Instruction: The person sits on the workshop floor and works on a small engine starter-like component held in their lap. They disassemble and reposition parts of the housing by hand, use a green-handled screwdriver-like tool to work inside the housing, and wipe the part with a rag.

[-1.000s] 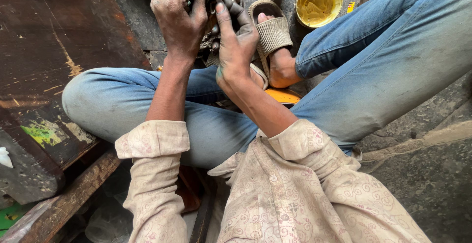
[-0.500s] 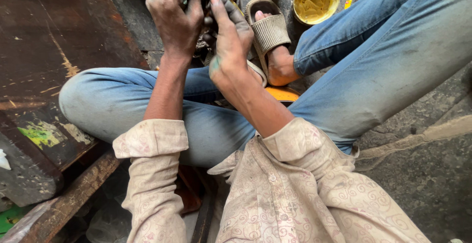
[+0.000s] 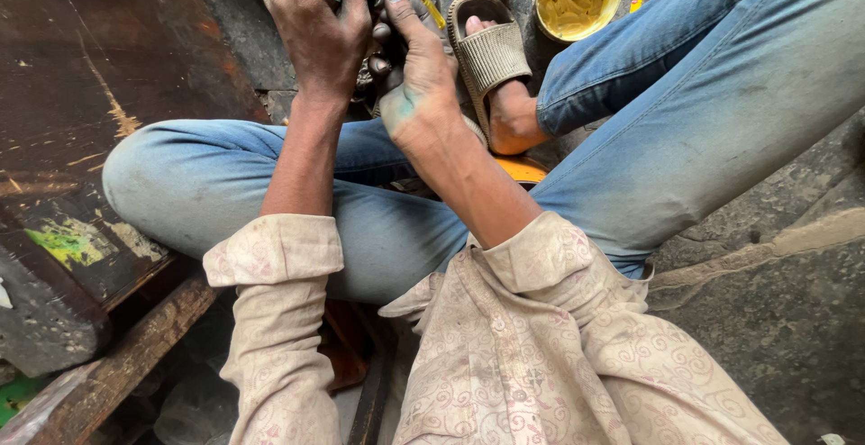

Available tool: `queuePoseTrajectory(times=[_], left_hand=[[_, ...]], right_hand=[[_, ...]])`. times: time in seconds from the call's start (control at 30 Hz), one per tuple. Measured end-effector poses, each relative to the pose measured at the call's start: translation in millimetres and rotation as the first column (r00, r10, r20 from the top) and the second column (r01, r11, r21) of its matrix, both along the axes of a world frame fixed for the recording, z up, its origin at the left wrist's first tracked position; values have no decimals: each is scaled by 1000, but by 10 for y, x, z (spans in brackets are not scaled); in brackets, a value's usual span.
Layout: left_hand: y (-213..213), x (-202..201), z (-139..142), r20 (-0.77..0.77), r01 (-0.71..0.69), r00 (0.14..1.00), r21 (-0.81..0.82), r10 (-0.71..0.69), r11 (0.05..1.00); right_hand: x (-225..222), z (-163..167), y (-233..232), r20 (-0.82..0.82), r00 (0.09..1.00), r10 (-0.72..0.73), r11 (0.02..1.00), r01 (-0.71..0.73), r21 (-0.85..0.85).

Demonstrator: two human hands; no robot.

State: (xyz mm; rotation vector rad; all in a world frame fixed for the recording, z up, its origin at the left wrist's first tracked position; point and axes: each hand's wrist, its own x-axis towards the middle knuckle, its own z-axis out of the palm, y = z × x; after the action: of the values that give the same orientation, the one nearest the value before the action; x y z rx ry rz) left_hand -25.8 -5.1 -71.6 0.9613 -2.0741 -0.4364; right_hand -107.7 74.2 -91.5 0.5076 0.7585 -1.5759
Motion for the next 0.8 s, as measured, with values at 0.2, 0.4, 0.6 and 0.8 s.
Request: queuePoseTrajectory(times=[0.2, 0.4, 0.6, 0.8], left_hand=[[-4, 26, -119, 18, -43, 999, 21, 43, 999], [-12, 15, -53, 42, -1, 999, -23, 2, 1000], [9, 21, -1, 54, -24, 998, 5, 24, 1000], [29, 82, -274, 175, -143, 974, -9, 142, 990]], right_hand=[[-36, -120, -62, 131, 991, 9, 1000, -6, -23], [-34, -85, -54, 50, 998, 28, 998, -32, 61], [22, -42, -104, -83, 997, 9, 987, 5, 161], [143, -110, -100, -257, 960, -110, 991, 126, 46]])
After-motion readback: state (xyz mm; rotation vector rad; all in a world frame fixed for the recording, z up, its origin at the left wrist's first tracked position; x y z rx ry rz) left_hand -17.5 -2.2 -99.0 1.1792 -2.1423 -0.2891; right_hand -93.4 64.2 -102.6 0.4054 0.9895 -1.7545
